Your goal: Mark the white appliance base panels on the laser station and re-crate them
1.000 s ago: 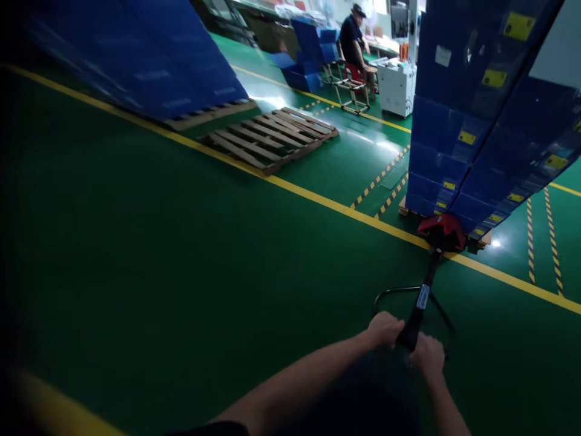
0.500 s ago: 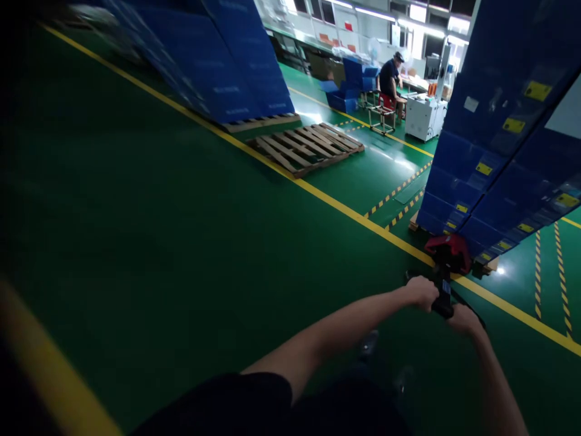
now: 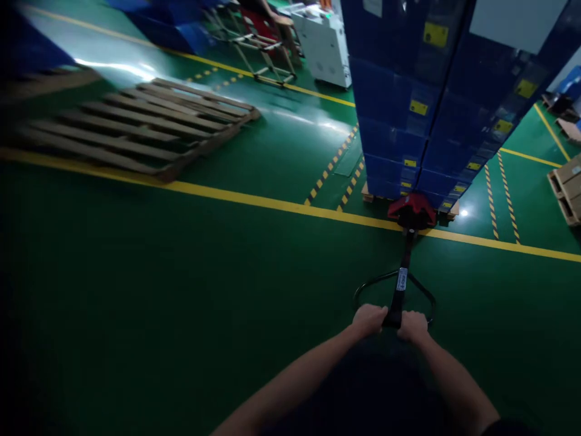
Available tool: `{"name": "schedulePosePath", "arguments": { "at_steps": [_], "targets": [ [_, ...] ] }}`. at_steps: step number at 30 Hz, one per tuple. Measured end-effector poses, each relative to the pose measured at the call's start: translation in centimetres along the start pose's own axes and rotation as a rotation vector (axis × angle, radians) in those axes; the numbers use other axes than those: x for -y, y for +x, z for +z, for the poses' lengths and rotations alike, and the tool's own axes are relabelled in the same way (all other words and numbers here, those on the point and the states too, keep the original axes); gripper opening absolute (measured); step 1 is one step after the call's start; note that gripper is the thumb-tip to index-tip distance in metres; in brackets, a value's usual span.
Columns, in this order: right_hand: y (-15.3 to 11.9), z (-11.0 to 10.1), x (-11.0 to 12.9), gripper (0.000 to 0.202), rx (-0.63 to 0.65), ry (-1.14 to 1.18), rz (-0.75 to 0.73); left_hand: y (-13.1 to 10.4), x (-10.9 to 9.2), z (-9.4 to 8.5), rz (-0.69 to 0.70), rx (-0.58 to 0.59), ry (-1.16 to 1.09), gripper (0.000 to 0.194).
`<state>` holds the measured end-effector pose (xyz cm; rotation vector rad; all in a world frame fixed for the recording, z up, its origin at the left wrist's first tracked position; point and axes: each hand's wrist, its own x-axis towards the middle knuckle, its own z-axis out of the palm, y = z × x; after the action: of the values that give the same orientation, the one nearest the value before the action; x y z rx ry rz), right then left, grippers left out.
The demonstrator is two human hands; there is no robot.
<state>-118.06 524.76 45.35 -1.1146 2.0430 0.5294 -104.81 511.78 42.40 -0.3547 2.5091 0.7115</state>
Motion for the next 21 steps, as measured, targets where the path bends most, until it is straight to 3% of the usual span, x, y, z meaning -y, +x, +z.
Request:
{"name": "schedulePosePath", "arguments": {
  "at_steps": [3,5,10,12,13,15,19,21],
  "targets": [
    [0.1,-3.0,-1.6,0.037,0.008,0.003,-0.045,0.8,-0.1,-2.6,0.011,-0.021,0.039,0.03],
    [0.3,-6.7,-3.0,0.035,-0.014,0.004,-0.071,1.7,0.0,-6.1,0.016,-0.059,0.066,0.032],
    [1.9,-17.9,-5.7,0.04,-0.118,-0.007,-0.065,4.8,1.2,-17.1,0.018,-0.157,0.102,0.039],
    [2.5,-19.7,-6.0,0.045,-0.138,-0.002,-0.046,5.6,1.7,-19.0,0.004,-0.182,0.102,0.042],
    [2.6,-19.4,-5.9,0.045,-0.143,0.003,-0.037,5.6,1.8,-18.8,-0.005,-0.183,0.097,0.042],
    [2.1,-16.6,-5.0,0.042,-0.14,0.013,-0.016,4.6,1.6,-16.2,-0.023,-0.159,0.082,0.039],
    [-1.0,-5.9,-1.2,0.033,-0.053,0.027,0.029,0.3,-0.2,-6.1,-0.038,-0.044,0.039,0.033],
    [-1.9,-1.4,0.4,0.035,0.009,0.034,0.021,-1.2,-0.9,-1.9,-0.025,0.016,0.02,0.028]
  ]
}}
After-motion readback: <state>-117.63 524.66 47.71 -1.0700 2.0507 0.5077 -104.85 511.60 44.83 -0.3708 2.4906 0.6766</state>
